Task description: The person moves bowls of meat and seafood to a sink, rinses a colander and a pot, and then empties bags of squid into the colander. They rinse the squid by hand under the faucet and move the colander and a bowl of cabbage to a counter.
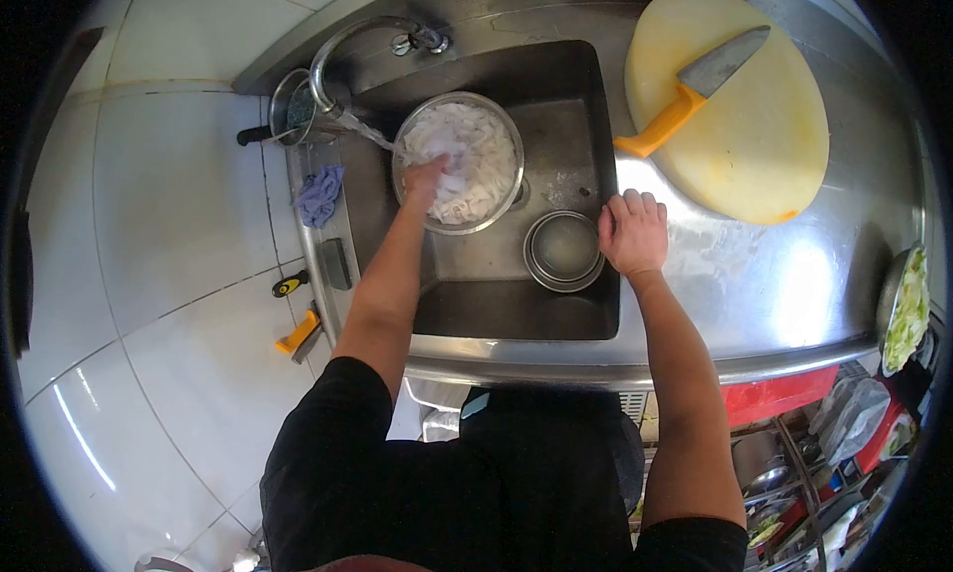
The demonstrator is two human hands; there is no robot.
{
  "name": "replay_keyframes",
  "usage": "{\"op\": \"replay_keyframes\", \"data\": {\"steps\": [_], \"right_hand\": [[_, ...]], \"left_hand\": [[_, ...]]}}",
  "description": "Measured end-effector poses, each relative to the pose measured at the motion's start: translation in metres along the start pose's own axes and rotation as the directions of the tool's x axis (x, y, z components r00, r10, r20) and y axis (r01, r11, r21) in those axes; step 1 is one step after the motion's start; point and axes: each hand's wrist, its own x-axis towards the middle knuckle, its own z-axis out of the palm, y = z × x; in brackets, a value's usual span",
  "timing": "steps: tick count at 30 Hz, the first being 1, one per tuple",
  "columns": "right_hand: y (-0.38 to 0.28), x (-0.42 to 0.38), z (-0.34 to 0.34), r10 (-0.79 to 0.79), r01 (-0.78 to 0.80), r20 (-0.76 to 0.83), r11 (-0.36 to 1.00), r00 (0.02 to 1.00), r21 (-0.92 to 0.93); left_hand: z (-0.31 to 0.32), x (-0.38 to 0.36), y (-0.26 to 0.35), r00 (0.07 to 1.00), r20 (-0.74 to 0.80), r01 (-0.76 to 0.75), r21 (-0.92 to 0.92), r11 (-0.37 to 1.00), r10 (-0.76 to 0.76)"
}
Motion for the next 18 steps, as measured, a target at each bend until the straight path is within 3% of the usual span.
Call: {"op": "replay_keyframes", "data": {"steps": [3,6,8,12,15,17,18], "right_hand": [[0.001,0.000,0.001,-0.004,0.004,0.003,1.000,1.000,-0.001],[0.001,0.001,0.000,-0.008,0.008,0.001,1.000,1.000,-0.003],[0.001,0.001,0.000,-0.009,0.009,0.003,1.000,1.000,-0.005],[0.001,0.000,0.001,-0.012,0.012,-0.007,1.000,1.000,-0.004],[0.001,0.000,0.000,-0.011,0.011,-0.007,1.000,1.000,-0.003],[0.001,0.001,-0.001,-0.011,0.011,-0.004,1.000,1.000,-0.002],[0.001,0.001,-0.001,-0.013,0.013,-0.003,1.000,1.000,-0.001]], "left_hand": [[0.010,-0.005,-0.005,0.990,0.016,-0.131,-0.236,0.963,0.138],[0.014,-0.018,0.015,0.972,-0.226,-0.049,0.099,0.994,0.070],[0.008,0.043,-0.042,0.968,-0.206,-0.105,0.175,0.979,0.141],[0.010,0.025,-0.023,0.954,-0.228,-0.103,0.368,0.924,0.197],[0.015,0.023,-0.037,0.980,-0.078,-0.188,-0.069,0.980,0.183],[0.005,0.024,-0.041,0.989,0.036,-0.145,0.045,0.988,0.143],[-0.001,0.026,-0.043,0.977,0.055,-0.211,0.162,0.964,0.205]]}}
